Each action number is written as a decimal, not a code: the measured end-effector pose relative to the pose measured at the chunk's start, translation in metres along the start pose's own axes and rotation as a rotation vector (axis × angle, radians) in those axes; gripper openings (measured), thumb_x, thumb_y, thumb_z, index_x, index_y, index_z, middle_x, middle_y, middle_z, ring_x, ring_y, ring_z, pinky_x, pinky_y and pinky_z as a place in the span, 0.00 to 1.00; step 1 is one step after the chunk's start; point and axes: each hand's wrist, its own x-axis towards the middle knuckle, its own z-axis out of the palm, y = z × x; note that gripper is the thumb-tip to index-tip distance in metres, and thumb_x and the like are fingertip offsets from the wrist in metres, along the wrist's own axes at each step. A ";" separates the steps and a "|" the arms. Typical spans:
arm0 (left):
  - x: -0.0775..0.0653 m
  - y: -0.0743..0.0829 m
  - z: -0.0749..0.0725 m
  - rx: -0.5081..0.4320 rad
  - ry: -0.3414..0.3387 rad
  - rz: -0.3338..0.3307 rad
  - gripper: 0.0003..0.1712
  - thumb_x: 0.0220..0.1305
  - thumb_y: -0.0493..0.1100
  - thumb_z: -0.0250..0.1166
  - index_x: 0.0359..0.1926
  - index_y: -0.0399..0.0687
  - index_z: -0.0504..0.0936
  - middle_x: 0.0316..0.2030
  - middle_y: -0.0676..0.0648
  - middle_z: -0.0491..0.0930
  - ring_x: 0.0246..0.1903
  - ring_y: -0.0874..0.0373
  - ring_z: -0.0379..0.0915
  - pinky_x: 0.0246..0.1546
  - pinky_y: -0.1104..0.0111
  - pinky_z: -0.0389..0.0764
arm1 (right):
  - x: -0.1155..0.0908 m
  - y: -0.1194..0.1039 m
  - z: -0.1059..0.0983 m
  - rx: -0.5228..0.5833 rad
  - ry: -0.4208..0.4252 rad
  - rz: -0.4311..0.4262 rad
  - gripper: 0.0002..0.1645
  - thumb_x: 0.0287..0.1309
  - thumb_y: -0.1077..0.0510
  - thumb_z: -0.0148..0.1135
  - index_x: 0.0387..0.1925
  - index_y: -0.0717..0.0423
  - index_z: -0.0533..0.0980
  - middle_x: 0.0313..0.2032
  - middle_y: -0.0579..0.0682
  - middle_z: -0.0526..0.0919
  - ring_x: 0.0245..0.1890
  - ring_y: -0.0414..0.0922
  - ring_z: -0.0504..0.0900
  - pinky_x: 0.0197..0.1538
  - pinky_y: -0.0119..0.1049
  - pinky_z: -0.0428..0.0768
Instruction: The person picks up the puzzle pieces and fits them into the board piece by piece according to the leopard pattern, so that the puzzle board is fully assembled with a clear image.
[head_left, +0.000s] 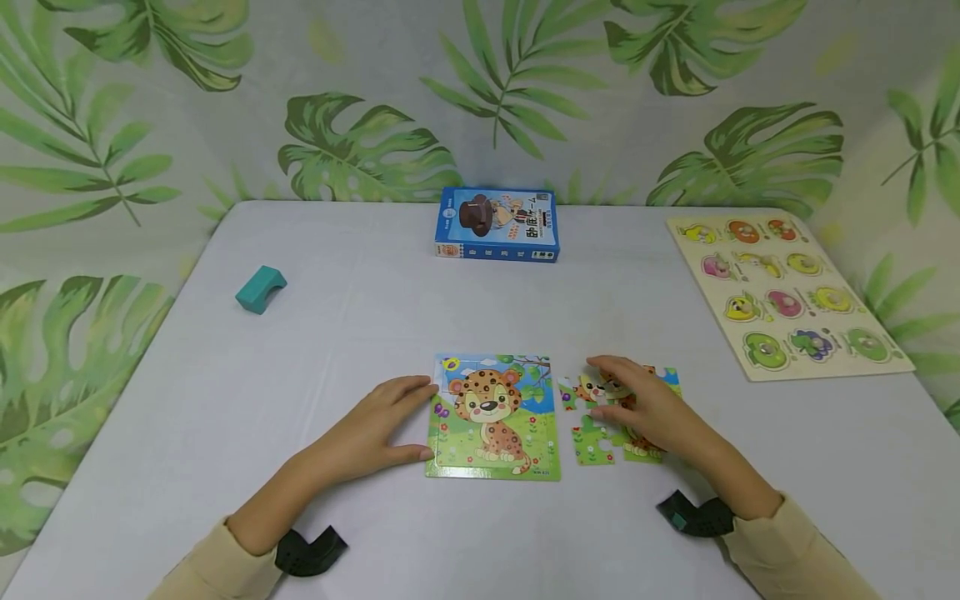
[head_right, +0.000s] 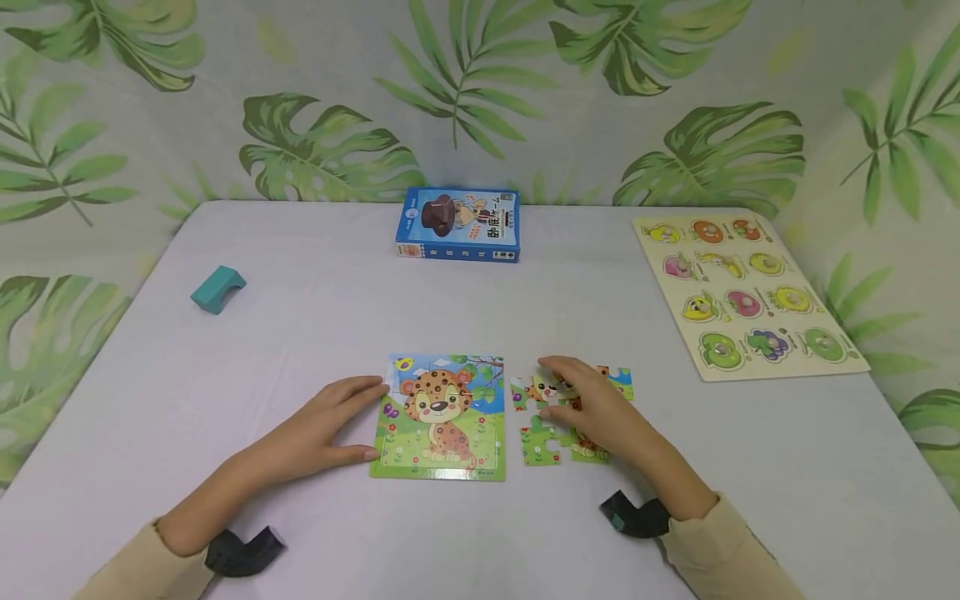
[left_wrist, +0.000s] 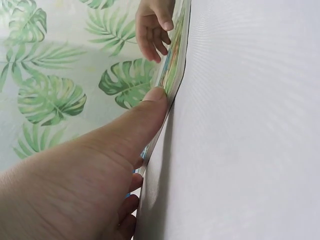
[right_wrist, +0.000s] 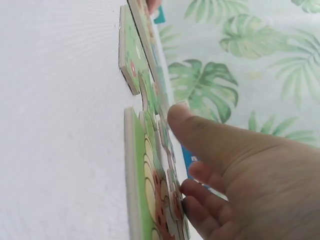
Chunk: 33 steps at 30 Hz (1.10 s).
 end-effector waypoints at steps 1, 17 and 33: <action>0.000 0.000 0.000 0.001 0.001 -0.001 0.45 0.51 0.62 0.63 0.65 0.47 0.60 0.63 0.48 0.58 0.62 0.53 0.51 0.59 0.58 0.57 | 0.000 0.001 0.000 -0.006 -0.003 -0.006 0.39 0.50 0.50 0.65 0.61 0.55 0.62 0.59 0.53 0.64 0.58 0.50 0.63 0.55 0.48 0.66; -0.001 0.002 0.000 0.005 0.000 -0.004 0.45 0.51 0.63 0.62 0.65 0.47 0.60 0.63 0.48 0.57 0.62 0.53 0.50 0.59 0.58 0.57 | 0.001 0.003 0.005 -0.116 0.008 -0.103 0.26 0.52 0.56 0.63 0.55 0.55 0.72 0.55 0.54 0.71 0.57 0.55 0.64 0.55 0.53 0.63; -0.001 0.003 0.000 0.030 0.007 -0.007 0.46 0.50 0.63 0.63 0.65 0.46 0.61 0.63 0.46 0.58 0.62 0.51 0.51 0.59 0.58 0.57 | 0.000 -0.014 0.003 -0.170 0.156 -0.206 0.26 0.47 0.61 0.67 0.51 0.62 0.74 0.50 0.54 0.72 0.52 0.52 0.67 0.48 0.49 0.71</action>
